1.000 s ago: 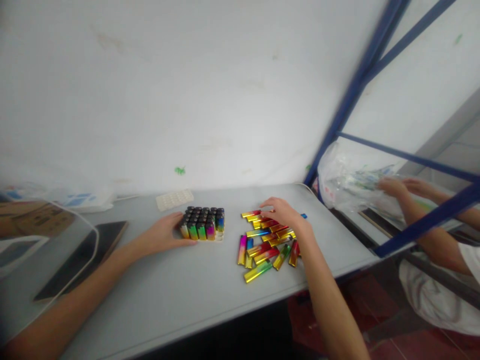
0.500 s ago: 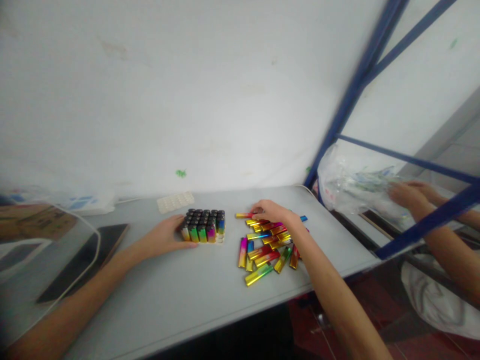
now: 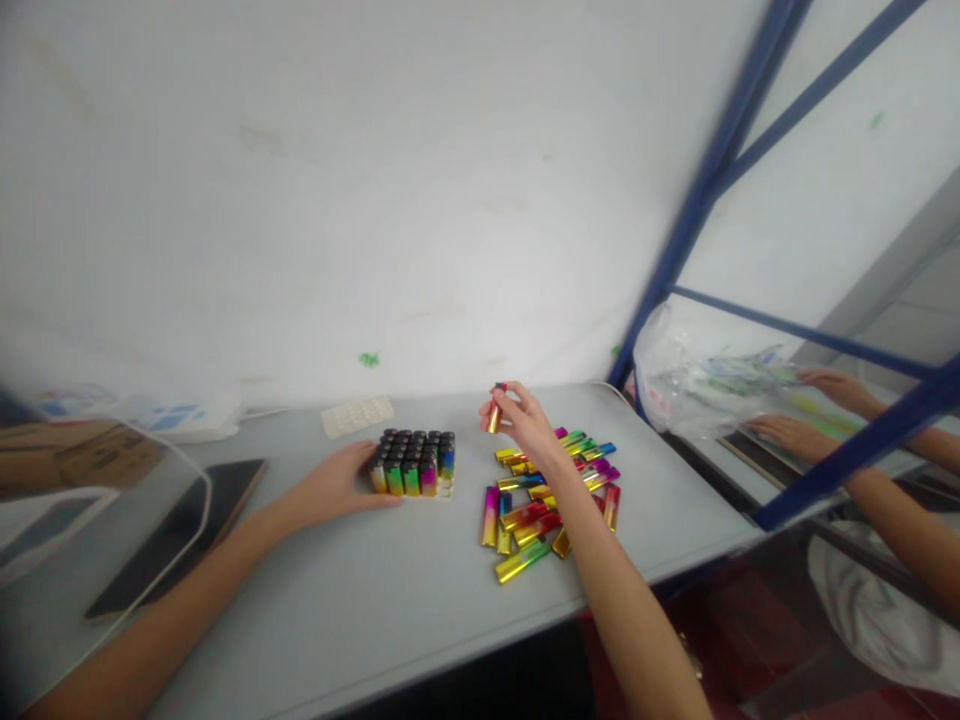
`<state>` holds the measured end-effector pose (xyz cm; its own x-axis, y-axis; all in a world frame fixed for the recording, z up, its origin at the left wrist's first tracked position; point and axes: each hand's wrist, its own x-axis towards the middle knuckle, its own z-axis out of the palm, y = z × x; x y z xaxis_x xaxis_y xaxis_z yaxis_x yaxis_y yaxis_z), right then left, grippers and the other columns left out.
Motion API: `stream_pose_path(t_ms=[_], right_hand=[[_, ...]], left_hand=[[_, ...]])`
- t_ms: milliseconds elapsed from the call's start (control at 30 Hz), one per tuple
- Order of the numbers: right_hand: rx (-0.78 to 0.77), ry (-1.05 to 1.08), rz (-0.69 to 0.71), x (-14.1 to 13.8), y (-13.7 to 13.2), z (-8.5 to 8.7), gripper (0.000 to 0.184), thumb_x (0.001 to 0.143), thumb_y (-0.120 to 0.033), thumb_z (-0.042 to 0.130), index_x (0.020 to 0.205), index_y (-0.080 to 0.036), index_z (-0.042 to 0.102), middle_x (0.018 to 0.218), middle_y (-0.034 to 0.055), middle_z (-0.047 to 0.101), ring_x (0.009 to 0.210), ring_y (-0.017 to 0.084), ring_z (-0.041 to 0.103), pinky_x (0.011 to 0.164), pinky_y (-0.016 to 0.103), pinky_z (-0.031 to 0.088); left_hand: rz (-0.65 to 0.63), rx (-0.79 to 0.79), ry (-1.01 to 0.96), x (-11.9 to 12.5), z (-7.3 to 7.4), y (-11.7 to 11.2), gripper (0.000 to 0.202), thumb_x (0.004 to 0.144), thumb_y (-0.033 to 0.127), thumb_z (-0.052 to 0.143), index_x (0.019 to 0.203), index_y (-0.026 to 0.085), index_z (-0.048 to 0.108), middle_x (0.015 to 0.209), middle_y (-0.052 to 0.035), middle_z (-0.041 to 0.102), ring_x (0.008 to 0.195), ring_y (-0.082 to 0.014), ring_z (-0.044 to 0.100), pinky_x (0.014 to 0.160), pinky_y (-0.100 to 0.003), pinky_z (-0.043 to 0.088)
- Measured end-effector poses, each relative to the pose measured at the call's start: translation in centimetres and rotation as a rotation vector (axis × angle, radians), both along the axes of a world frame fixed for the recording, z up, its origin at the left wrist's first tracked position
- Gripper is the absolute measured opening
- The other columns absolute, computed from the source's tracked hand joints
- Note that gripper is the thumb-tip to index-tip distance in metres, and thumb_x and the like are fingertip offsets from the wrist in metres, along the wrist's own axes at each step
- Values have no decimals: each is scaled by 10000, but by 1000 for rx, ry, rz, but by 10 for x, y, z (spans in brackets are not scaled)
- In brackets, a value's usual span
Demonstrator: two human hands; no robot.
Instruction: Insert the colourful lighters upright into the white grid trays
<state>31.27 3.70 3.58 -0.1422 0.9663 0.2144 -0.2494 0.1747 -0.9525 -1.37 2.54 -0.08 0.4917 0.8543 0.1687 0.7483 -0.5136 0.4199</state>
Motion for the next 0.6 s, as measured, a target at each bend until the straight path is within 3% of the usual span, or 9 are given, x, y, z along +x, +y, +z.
stream_pose_path(t_ms=[100,200,300,400,500,600], right_hand=[[-75,7,81,-17,-5,-6,491,797,-622,780,1004,-271,505,645,-108,489,484,76,415,469,189,359],[-118,-93,87,-28,-10,-15,516,824,-716,680,935,-271,444,606,-127,381,435,67,268,416,175,212],[-83,-258,-22,-34,-13,-25,542,868,-776,555,807,-257,409,579,-115,302,438,80,249,407,207,214],[14,-451,-174,-37,-13,-32,578,889,-768,499,670,-248,375,562,-78,319,477,95,298,441,241,245],[106,-588,-315,-36,-12,-34,538,891,-675,502,601,-246,358,560,-52,341,523,110,332,485,260,253],[142,-631,-348,-35,-14,-31,446,894,-570,474,607,-245,368,575,-45,349,546,119,343,510,264,253]], left_hand=[[-12,12,-19,0,1,-1,641,697,730,772,1046,199,696,1094,-118,740,1008,-353,693,902,-452,566],[-11,25,-41,0,0,-1,621,688,728,778,1015,205,704,1067,-109,744,978,-347,696,872,-444,569],[0,21,-55,-1,-1,-1,600,677,713,787,1003,215,711,1059,-95,752,972,-348,700,876,-454,571],[6,19,-68,0,0,-2,588,670,679,804,1020,214,721,1080,-103,761,1004,-367,707,910,-468,570],[3,17,-77,1,2,-3,606,669,653,815,1066,202,731,1124,-128,763,1039,-384,706,935,-483,570],[-16,12,-72,2,4,-3,653,674,655,817,1130,197,726,1166,-143,756,1065,-381,702,968,-484,561]])
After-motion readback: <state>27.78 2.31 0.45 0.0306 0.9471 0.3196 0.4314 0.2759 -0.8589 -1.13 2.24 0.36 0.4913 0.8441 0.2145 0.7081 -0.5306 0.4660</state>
